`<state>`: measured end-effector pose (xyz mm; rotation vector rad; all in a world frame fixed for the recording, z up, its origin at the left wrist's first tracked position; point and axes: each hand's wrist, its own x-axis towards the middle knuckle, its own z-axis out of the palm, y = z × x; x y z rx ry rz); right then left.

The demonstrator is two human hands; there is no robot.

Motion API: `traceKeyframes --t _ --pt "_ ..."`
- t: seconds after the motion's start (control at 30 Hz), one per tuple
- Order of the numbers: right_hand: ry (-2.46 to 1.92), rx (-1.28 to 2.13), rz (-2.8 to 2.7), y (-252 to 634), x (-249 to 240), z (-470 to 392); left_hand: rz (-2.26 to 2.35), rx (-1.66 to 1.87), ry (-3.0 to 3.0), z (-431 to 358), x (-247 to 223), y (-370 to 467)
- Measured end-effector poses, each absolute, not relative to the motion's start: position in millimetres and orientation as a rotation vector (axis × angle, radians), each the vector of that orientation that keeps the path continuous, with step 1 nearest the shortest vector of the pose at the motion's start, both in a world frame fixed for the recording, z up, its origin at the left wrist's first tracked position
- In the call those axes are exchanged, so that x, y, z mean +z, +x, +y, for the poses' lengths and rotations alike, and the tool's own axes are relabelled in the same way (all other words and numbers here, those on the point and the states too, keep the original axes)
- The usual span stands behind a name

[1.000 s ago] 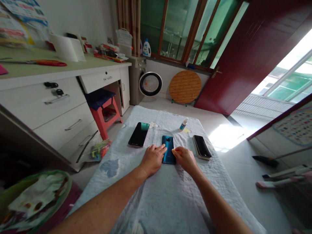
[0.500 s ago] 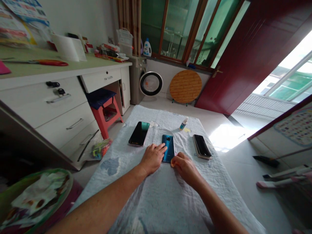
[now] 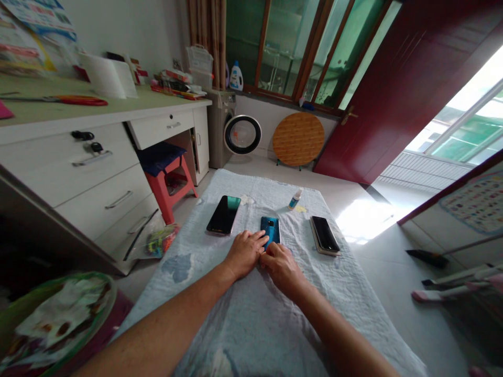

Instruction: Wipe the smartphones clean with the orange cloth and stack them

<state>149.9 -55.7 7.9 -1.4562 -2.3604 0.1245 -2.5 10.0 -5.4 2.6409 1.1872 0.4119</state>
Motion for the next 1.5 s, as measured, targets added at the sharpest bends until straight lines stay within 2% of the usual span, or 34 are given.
traceKeyframes --t 0.5,1.03,1.33,1.5 --pt "-1.544 0.223 -2.312 191.1 23.4 -77.3 1.181 0.455 2.621 10.4 -8.5 -3.2" --pt "-1.669 0.18 -2.12 166.4 11.4 -24.8 1.177 0.472 2.58 10.3 -7.2 -4.4" --pt "-1.463 0.374 -2.268 164.7 28.6 -62.2 1.17 0.479 2.625 11.9 -11.1 -3.4" --pt "-1.504 0.402 -2.195 170.7 27.2 -72.6 1.179 0.485 2.613 10.5 -8.0 -3.9"
